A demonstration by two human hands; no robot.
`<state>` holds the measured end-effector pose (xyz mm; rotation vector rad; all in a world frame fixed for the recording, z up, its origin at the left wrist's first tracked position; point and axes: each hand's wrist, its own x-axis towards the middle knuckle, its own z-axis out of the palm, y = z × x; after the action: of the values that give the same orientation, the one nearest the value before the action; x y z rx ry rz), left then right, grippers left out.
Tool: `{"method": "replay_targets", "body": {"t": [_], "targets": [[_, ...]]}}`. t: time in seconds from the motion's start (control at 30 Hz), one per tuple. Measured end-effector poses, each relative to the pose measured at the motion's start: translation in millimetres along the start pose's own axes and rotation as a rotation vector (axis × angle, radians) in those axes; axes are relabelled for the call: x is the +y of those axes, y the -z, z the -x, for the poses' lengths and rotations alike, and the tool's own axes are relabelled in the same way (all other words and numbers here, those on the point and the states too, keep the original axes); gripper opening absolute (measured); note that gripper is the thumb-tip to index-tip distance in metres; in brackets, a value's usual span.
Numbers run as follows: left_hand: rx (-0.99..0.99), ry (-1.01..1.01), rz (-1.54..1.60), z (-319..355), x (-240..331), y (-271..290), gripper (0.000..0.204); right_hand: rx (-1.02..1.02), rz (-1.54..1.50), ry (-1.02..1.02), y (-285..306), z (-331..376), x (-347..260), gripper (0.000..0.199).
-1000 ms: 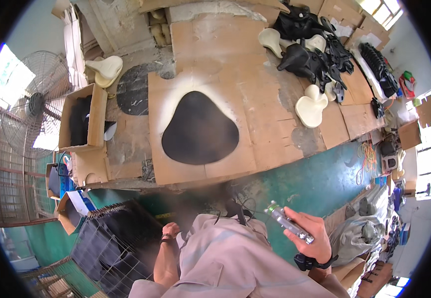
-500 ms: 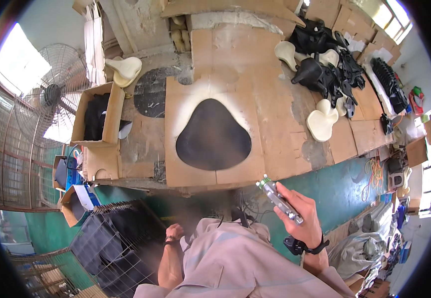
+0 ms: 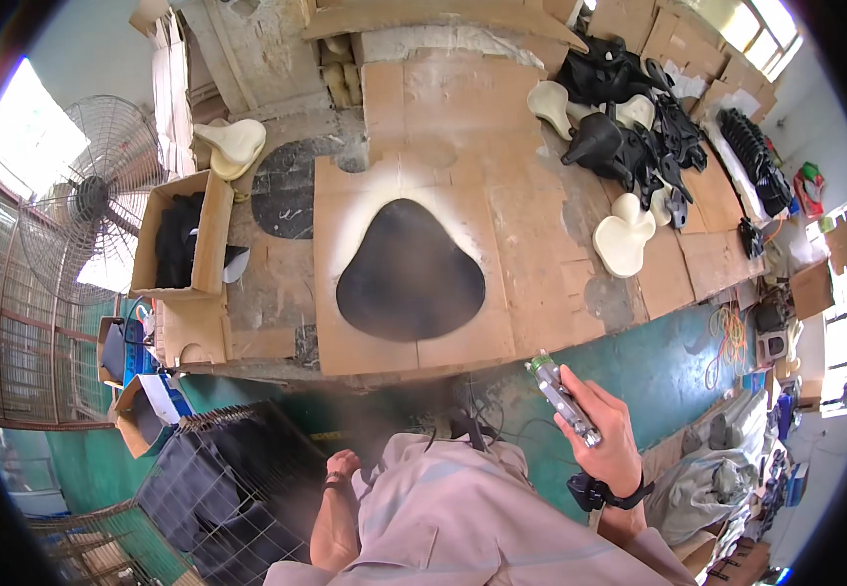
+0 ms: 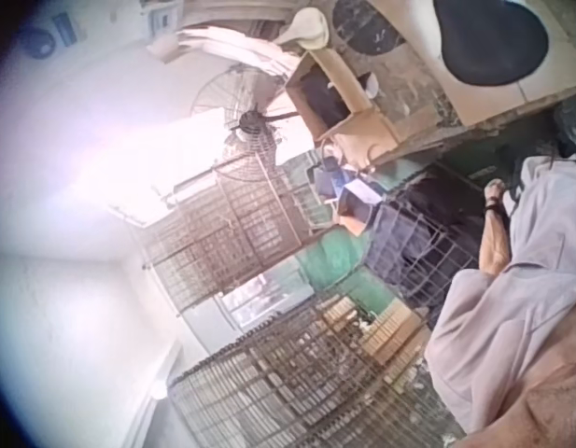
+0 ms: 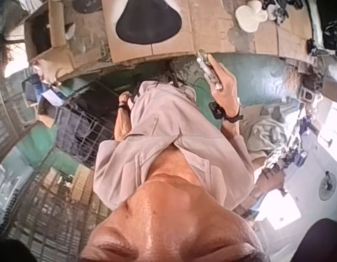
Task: The person repeatedly picks up black plastic parts from a wire rack and sprays them with a handheld spray gun. The person places the sprayed parts onto a cardboard sheet on a table. The person also handles white plastic parts, placing them on the table.
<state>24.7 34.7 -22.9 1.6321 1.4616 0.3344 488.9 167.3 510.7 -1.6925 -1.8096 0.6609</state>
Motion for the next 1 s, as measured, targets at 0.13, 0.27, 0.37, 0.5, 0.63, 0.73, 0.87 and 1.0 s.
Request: {"method": "replay_targets", "body": {"t": [0.13,0.27,0.37,0.5,0.63,0.73,0.87,1.0], "targets": [[0.240,0.729,1.408,-19.6,12.4,1.0,0.033,-0.007,-0.057,0.051,-1.1,0.7,-4.5,0.059],[0.149,0.708,1.501,-27.5,34.7,17.4,0.020,-0.007,-0.097,0.008,-1.8,0.9,-7.1,0.058],[-0.008,0.693,1.457,-27.3,31.9,27.2,0.006,-0.019,-0.115,-0.008,1.5,3.4,-8.1,0.059],[0.158,0.852,0.902,-31.5,58.7,23.0,0.018,-0.188,-0.048,-0.020,13.6,16.0,-0.1,0.060],[0.142,0.703,0.997,-26.5,44.2,17.5,0.015,-0.061,-0.112,-0.051,9.1,12.1,-5.5,0.062],[0.158,0.242,0.511,-16.2,2.7,-2.0,0.019,-0.138,-0.145,-0.054,11.4,12.2,-3.4,0.062],[0.151,0.523,0.667,-35.0,64.1,19.0,0.019,-0.193,-0.113,-0.060,8.3,22.8,5.6,0.059],[0.206,0.832,1.057,-34.8,70.5,23.4,0.020,0.008,-0.121,-0.080,8.1,10.9,-3.6,0.061]]}}
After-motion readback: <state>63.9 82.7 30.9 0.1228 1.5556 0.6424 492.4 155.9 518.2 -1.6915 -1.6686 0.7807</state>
